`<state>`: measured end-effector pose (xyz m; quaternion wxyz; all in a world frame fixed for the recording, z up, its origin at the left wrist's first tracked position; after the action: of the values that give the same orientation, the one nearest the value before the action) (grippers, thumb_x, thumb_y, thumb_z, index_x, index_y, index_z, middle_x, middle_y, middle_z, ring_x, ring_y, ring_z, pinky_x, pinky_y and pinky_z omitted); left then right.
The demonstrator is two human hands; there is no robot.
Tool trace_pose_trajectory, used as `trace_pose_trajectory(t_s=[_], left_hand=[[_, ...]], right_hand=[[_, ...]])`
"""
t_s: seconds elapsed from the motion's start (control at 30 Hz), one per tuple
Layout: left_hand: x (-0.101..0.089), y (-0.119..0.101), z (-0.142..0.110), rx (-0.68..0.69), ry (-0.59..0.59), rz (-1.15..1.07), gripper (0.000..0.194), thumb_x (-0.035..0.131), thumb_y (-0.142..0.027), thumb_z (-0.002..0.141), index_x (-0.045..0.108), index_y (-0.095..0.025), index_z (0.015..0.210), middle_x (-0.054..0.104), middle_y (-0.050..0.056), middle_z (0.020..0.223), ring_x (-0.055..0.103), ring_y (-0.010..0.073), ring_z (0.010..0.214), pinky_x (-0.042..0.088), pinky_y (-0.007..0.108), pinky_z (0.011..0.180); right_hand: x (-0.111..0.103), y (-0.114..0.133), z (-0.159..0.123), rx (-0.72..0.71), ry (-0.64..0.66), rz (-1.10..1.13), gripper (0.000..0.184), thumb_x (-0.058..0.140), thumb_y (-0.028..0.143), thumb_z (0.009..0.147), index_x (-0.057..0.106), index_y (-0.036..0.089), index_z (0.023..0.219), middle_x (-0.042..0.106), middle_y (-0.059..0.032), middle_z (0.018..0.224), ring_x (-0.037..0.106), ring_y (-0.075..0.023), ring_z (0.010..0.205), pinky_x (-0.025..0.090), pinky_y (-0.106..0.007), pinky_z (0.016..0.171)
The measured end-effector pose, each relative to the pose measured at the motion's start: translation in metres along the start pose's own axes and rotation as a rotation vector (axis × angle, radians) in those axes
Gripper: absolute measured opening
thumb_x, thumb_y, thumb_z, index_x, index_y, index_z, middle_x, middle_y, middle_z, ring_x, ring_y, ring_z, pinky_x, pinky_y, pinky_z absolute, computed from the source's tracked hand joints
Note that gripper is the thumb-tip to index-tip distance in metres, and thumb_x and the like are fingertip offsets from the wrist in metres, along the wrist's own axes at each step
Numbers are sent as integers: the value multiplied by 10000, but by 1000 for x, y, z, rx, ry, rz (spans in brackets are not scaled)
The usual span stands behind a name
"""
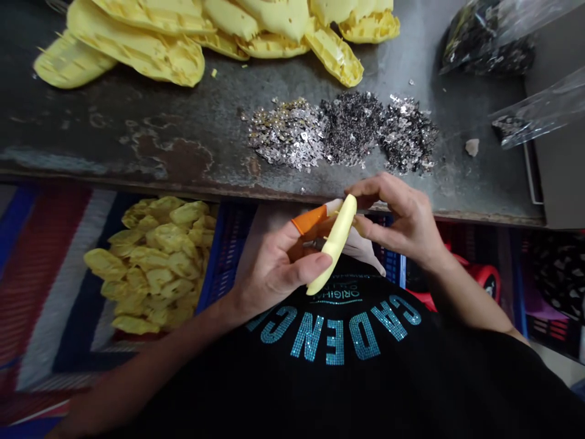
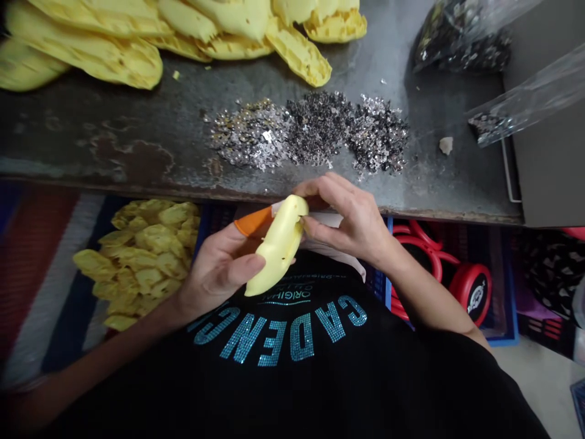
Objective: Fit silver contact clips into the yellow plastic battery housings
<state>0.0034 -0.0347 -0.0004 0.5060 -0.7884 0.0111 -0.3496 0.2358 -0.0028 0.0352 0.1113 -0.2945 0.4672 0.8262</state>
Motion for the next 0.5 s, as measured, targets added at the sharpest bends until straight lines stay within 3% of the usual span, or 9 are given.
trace_pose_trajectory(t_s=[0.13, 0.23, 0.3, 0.4, 0.5], left_hand=[[-7, 4, -6, -33, 4, 49, 622, 839, -431, 994, 722, -248, 1577, 817, 48, 910, 737, 192, 710, 579, 268, 652], [-6, 7, -2, -41, 9, 69, 597, 828, -434, 1002, 742, -207, 1547, 758, 30, 774, 663, 150, 596, 510, 235, 564], [-4, 5, 1, -15, 25, 97, 561, 831, -453, 1001, 771, -205, 1500, 807, 55, 870, 708, 153, 659, 523, 218, 583], [-7, -1, 1, 54, 62, 106, 598, 773, -568, 1024, 748, -241, 1524, 845, 106, 1268, 815, 244, 979, 618, 253, 736], [-25, -4, -9, -50, -3, -33, 618, 804, -473, 1009, 673, -331, 1596, 753, 28, 1542, 746, 325, 1335, 646, 304, 974]], right_hand=[[7, -1, -10, -16, -111, -30, 187, 762, 313, 1026, 735, 232, 1193, 804, -17, 1060, 741, -157, 899, 623, -303, 807], [8, -3, -18, 19, -143, -17, 191, 774, 314, 1013, 744, 233, 1183, 786, -3, 992, 732, -156, 863, 619, -305, 794], [9, -7, -22, 61, -143, 31, 195, 799, 305, 997, 756, 230, 1172, 784, 2, 983, 729, -150, 861, 612, -302, 802], [16, -17, -26, 204, -134, 243, 231, 861, 304, 955, 776, 224, 1154, 801, 3, 1003, 733, -133, 875, 607, -282, 825], [35, -27, -25, 440, -115, 625, 330, 952, 347, 860, 785, 207, 1107, 822, 1, 987, 743, -118, 844, 623, -253, 800]])
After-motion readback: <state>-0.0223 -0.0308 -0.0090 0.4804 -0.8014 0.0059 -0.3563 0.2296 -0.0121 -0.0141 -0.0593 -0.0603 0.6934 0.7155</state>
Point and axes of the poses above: each hand's wrist, its own z-axis towards the middle knuckle, its own x-axis out of the palm, y = z × x, the point moved 2 cm from there along z, towards the middle knuckle
